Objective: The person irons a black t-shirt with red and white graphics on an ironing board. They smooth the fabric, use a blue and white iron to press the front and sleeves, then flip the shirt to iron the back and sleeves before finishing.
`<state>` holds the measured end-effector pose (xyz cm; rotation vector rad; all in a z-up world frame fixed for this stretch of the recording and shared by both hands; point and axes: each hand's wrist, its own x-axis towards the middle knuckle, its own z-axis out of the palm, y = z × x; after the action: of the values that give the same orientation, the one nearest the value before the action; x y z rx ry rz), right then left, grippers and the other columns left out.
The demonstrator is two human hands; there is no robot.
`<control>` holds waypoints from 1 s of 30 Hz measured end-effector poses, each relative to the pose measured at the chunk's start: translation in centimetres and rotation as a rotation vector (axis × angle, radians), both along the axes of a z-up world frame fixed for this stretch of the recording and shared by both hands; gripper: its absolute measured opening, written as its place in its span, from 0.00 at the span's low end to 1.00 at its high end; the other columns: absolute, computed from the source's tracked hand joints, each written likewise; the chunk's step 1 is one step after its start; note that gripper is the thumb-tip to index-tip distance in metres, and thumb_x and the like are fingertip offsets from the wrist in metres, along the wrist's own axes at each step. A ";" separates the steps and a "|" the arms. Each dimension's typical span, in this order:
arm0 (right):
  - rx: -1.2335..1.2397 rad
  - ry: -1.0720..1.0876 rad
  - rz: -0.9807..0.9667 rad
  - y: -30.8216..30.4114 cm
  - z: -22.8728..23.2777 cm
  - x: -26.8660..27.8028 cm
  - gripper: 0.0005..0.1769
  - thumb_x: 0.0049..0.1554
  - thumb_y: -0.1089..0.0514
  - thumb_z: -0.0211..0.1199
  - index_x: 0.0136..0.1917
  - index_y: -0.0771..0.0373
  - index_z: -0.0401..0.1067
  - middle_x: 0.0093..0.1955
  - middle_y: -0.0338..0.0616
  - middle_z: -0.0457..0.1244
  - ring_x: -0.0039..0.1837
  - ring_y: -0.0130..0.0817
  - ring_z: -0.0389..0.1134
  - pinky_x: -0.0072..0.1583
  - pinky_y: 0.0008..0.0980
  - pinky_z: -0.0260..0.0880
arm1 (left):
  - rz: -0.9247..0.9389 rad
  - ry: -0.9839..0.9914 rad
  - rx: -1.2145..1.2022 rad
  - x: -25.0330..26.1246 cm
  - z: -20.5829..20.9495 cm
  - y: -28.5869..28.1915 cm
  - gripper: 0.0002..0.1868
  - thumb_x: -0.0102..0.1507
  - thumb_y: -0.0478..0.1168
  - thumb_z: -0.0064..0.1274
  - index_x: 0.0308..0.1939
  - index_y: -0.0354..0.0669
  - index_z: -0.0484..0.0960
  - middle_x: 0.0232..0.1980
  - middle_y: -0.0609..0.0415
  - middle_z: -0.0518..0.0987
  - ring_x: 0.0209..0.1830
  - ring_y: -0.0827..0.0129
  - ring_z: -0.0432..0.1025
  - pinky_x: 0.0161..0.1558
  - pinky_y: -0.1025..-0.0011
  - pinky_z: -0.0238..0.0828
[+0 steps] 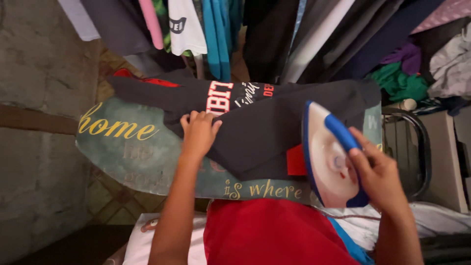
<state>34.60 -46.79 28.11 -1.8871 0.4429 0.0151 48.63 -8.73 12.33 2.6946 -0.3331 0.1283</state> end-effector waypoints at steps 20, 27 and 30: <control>-0.349 -0.059 0.114 -0.7 1.8 0.1 0.34 0.56 0.62 0.68 0.74 0.66 0.65 0.43 0.48 0.68 0.41 0.26 0.68 0.42 0.29 0.68 | -0.209 0.058 0.101 -10.7 5.3 -6.7 0.20 0.52 0.38 0.61 0.48 0.45 0.79 0.45 0.52 0.73 0.49 0.58 0.70 0.50 0.61 0.64; -0.661 -0.194 0.352 2.1 2.7 1.5 0.31 0.58 0.57 0.67 0.74 0.64 0.67 0.43 0.61 0.68 0.43 0.41 0.71 0.44 0.37 0.69 | -0.156 -0.132 -0.064 -14.0 7.1 -3.8 0.32 0.55 0.28 0.50 0.62 0.55 0.83 0.51 0.48 0.74 0.47 0.58 0.69 0.47 0.62 0.66; -0.589 -0.074 0.310 3.1 2.8 1.8 0.32 0.57 0.57 0.66 0.74 0.60 0.66 0.39 0.58 0.69 0.38 0.43 0.73 0.44 0.39 0.70 | -0.114 -0.221 0.082 -14.6 7.0 -3.6 0.27 0.56 0.31 0.53 0.59 0.55 0.84 0.57 0.49 0.76 0.49 0.60 0.68 0.54 0.59 0.64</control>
<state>36.43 -43.74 30.93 -2.5130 0.0981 0.0220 34.07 -12.36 19.36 2.7383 -0.5692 0.3883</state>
